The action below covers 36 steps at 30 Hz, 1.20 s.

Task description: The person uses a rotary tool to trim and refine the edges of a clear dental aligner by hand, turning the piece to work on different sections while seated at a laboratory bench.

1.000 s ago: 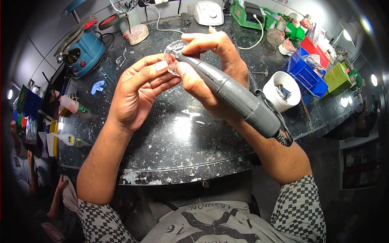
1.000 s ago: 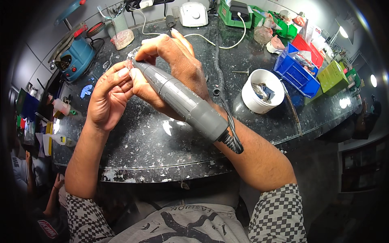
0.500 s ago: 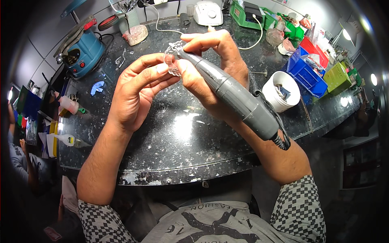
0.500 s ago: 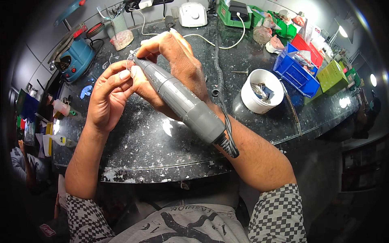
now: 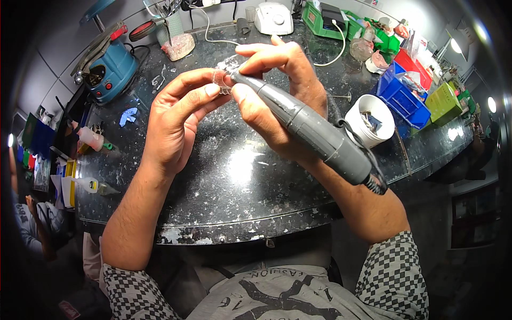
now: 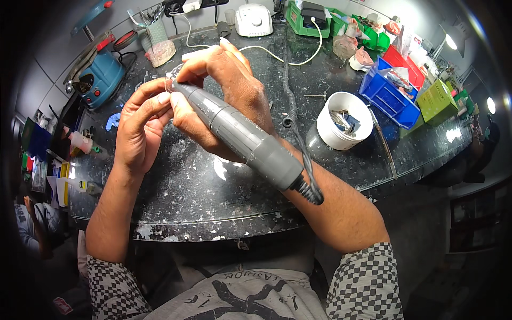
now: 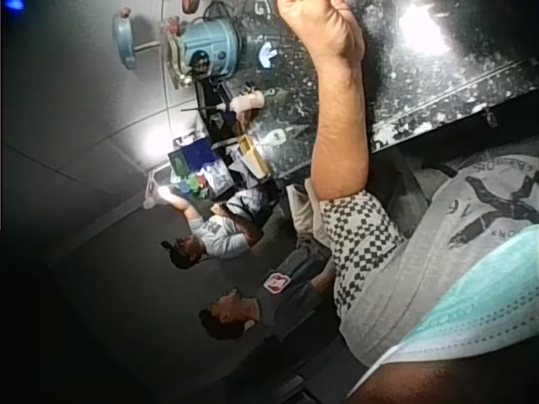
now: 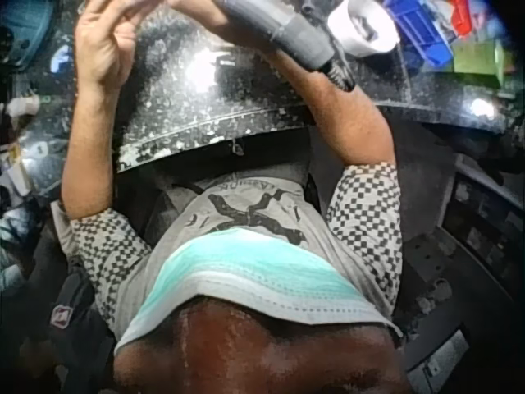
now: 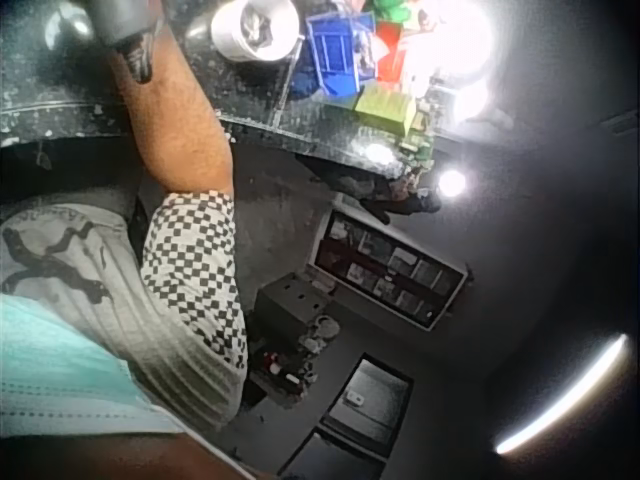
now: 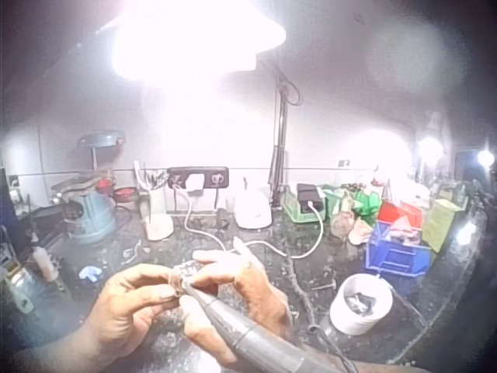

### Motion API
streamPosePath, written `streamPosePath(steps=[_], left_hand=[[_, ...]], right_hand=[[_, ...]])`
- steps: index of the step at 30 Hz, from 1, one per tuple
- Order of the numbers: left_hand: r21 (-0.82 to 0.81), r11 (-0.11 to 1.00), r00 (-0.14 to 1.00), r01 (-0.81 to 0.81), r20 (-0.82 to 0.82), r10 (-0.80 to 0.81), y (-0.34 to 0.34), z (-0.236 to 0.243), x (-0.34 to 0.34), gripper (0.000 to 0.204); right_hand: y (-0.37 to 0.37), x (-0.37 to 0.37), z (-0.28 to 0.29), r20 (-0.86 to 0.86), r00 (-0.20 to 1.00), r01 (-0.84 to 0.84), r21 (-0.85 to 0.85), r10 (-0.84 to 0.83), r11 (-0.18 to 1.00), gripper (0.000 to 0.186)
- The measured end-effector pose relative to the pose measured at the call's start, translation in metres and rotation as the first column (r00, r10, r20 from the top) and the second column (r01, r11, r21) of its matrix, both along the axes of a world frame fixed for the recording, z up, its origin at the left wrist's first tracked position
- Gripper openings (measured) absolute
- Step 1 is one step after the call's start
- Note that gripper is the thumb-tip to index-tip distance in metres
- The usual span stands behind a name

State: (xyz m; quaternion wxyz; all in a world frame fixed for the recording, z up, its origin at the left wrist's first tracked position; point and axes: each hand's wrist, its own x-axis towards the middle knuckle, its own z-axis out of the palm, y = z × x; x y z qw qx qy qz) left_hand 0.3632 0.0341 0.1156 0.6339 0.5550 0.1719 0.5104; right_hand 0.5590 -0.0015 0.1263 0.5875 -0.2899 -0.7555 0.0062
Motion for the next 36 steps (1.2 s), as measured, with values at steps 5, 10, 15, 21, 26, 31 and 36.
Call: streamPosePath(steps=[5, 10, 15, 21, 26, 31, 36], left_hand=[[0.027, 0.999, 0.999, -0.039, -0.018, 0.040, -0.0009, 0.0008, 0.0004, 0.024], [0.060, 0.996, 0.997, -0.071, -0.025, 0.072, -0.0015, 0.0014, 0.0009, 0.023], [0.064, 0.995, 0.997, -0.073, -0.016, 0.075, 0.0012, -0.0008, -0.0001, 0.023], [0.042, 0.997, 0.998, -0.061, -0.015, 0.062, -0.0016, 0.0013, 0.0005, 0.025], [0.025, 0.996, 0.995, -0.084, -0.046, 0.085, -0.0048, 0.0039, 0.0041, 0.036], [-0.007, 1.000, 0.999, -0.013, -0.036, 0.013, -0.0040, 0.0023, 0.0022, 0.045], [-0.032, 0.999, 0.999, 0.001, -0.037, -0.002, -0.0055, 0.0044, 0.0040, 0.045]], right_hand=[[0.0014, 0.0001, -0.0017, -0.029, 1.000, -0.009, -0.023, 0.009, 1.000, 0.030], [0.0020, -0.0005, -0.0023, -0.037, 0.999, -0.009, -0.027, 0.009, 1.000, 0.031], [0.0049, 0.0011, -0.0030, 0.007, 0.999, -0.033, 0.038, 0.033, 0.999, 0.031], [0.0048, 0.0014, -0.0022, 0.039, 0.999, -0.027, 0.066, 0.025, 0.997, 0.028], [0.0057, 0.0014, -0.0028, 0.036, 0.999, -0.038, 0.049, 0.036, 0.998, 0.027], [0.0037, -0.0018, -0.0028, -0.014, 0.998, -0.056, 0.005, 0.056, 0.998, 0.027], [0.0028, -0.0022, -0.0046, -0.059, 0.998, -0.037, -0.030, 0.035, 0.999, 0.028]])
